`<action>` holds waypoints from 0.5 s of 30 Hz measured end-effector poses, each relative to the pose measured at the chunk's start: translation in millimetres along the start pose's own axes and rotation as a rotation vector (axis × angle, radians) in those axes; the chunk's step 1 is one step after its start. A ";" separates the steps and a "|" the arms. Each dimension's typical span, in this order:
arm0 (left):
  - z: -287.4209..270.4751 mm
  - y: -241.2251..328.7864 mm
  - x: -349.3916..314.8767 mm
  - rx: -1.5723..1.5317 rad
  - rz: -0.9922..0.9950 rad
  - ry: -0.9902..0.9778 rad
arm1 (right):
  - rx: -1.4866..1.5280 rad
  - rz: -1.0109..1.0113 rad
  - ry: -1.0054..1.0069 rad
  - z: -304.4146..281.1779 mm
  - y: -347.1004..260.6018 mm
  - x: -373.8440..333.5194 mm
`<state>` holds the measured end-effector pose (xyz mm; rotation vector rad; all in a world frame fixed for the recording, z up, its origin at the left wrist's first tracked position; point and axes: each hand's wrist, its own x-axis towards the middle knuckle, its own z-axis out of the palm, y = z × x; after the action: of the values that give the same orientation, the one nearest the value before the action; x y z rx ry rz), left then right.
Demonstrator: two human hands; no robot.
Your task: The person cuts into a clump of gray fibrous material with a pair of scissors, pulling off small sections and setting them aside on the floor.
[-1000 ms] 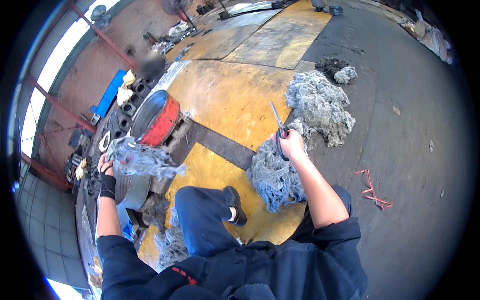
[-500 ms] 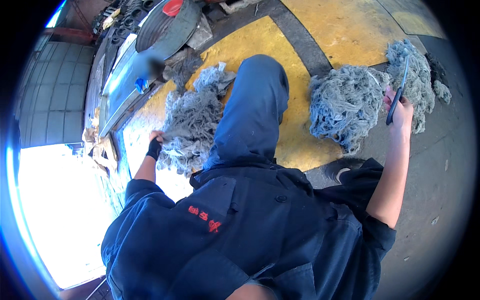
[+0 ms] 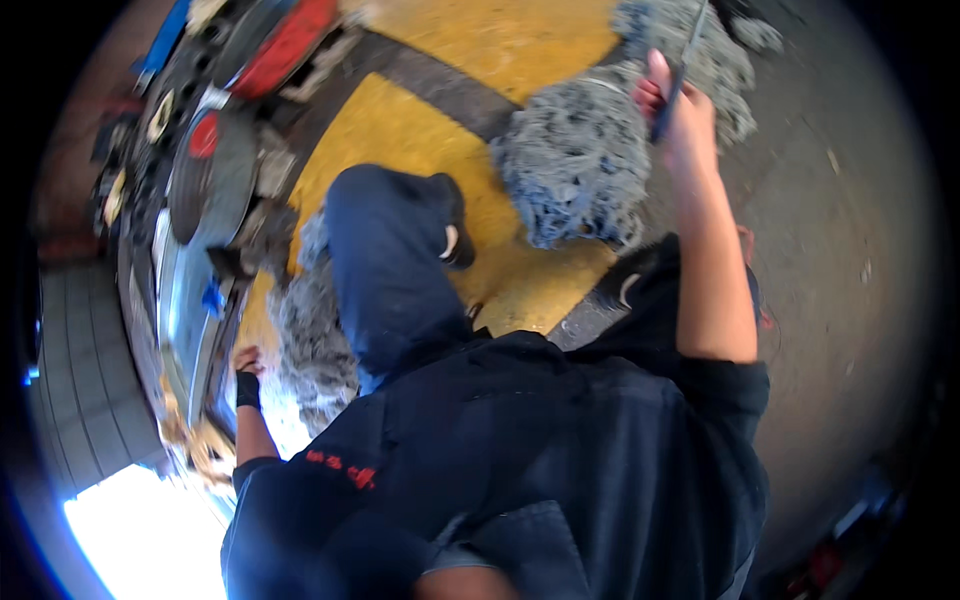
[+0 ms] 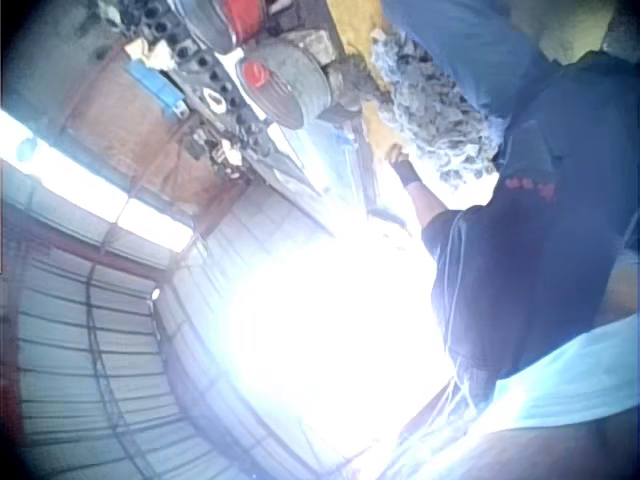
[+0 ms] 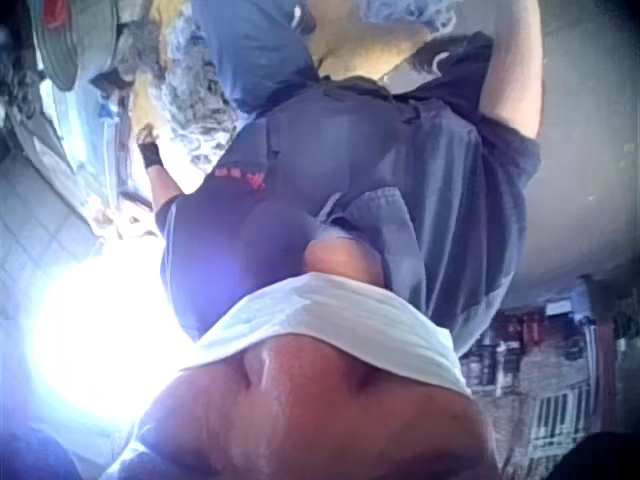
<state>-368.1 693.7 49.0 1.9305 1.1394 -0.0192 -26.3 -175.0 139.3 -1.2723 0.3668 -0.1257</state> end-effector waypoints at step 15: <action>656.7 379.7 -178.3 0.811 1.091 -0.671 | 0.766 0.161 0.228 -67.7 -25.3 42.4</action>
<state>53.9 43.8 -32.7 2.6856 -0.5284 -0.5529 -6.6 -256.5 138.3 -0.4691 0.5490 -0.2476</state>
